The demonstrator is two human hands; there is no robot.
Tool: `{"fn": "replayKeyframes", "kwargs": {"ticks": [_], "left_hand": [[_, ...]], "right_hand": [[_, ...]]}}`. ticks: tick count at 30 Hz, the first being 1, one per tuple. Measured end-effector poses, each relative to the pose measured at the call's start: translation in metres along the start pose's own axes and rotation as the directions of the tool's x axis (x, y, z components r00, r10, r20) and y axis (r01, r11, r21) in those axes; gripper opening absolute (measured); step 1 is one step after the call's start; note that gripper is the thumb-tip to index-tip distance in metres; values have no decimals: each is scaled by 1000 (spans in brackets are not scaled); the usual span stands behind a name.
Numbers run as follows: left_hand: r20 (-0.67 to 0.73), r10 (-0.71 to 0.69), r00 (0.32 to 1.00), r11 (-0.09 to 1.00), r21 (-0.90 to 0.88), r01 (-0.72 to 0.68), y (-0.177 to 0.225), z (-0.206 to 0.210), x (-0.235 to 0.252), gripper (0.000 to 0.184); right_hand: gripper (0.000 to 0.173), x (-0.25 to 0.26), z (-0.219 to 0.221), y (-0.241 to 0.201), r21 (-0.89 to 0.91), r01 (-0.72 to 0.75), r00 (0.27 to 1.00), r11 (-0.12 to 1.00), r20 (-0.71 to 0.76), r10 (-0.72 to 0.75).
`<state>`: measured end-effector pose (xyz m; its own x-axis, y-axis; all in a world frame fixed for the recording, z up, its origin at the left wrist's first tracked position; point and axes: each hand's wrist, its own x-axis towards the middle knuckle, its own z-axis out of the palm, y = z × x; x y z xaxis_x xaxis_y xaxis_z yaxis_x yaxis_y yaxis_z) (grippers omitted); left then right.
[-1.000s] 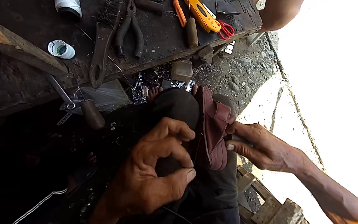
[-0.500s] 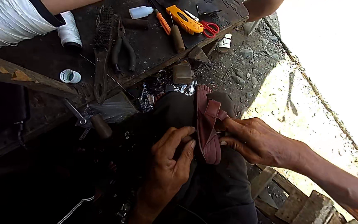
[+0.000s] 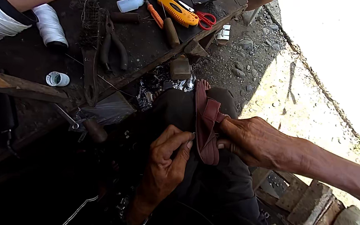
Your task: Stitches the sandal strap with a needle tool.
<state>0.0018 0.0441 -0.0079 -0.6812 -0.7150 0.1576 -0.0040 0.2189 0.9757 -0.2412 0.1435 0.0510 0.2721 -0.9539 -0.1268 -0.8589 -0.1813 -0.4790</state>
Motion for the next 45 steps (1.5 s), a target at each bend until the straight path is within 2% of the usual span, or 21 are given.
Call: {"fn": "replayKeyframes", "kwargs": {"ticks": [6,14,19,22,27,30,32,34,36,37,39,41,43,45], "left_hand": [[32,17,999,995,102,-20,7,-1,2,16],[35,72,997,974,214,-78,13,5,4,15],[25,102,994,956,274,-105,15,8,4,14],[20,119,993,951,286,-120,14,9,5,14],[92,98,991,932,340,-124,14,2,9,19],[88,136,987,913,376,-159,8,1,10,21],[32,188,982,903,388,-186,2,2,12,21],[18,182,983,907,382,-175,-1,-1,11,22],[43,112,993,926,358,-120,2,-8,8,21],[44,86,995,925,367,-96,4,-12,7,21],[19,77,997,905,419,-78,11,-19,2,24],[-6,86,996,901,427,-75,22,-17,-2,34],[12,46,999,894,445,-47,31,-6,-6,60],[35,-4,999,872,489,-14,34,10,-5,90]], "right_hand": [[51,-6,19,-2,-35,-77,982,996,-176,70],[59,-23,35,-5,23,-257,924,966,-286,253],[65,-46,44,1,98,-370,861,924,-337,381],[59,-75,47,10,128,-441,818,888,-351,456],[57,-115,56,21,148,-532,743,834,-392,543],[58,-106,62,10,243,-478,773,844,-340,535],[52,-95,69,1,434,-357,838,827,-243,489],[44,-86,74,-7,705,-140,905,695,-194,380],[38,-78,76,-17,831,40,923,554,-244,299],[34,-73,76,-21,848,95,912,521,-284,296],[29,-61,78,-29,826,119,866,551,-358,349],[31,-46,79,-34,743,73,791,666,-450,415],[33,-30,79,-36,631,-42,714,774,-523,465],[31,-13,79,-36,522,-163,677,837,-558,480]]}}
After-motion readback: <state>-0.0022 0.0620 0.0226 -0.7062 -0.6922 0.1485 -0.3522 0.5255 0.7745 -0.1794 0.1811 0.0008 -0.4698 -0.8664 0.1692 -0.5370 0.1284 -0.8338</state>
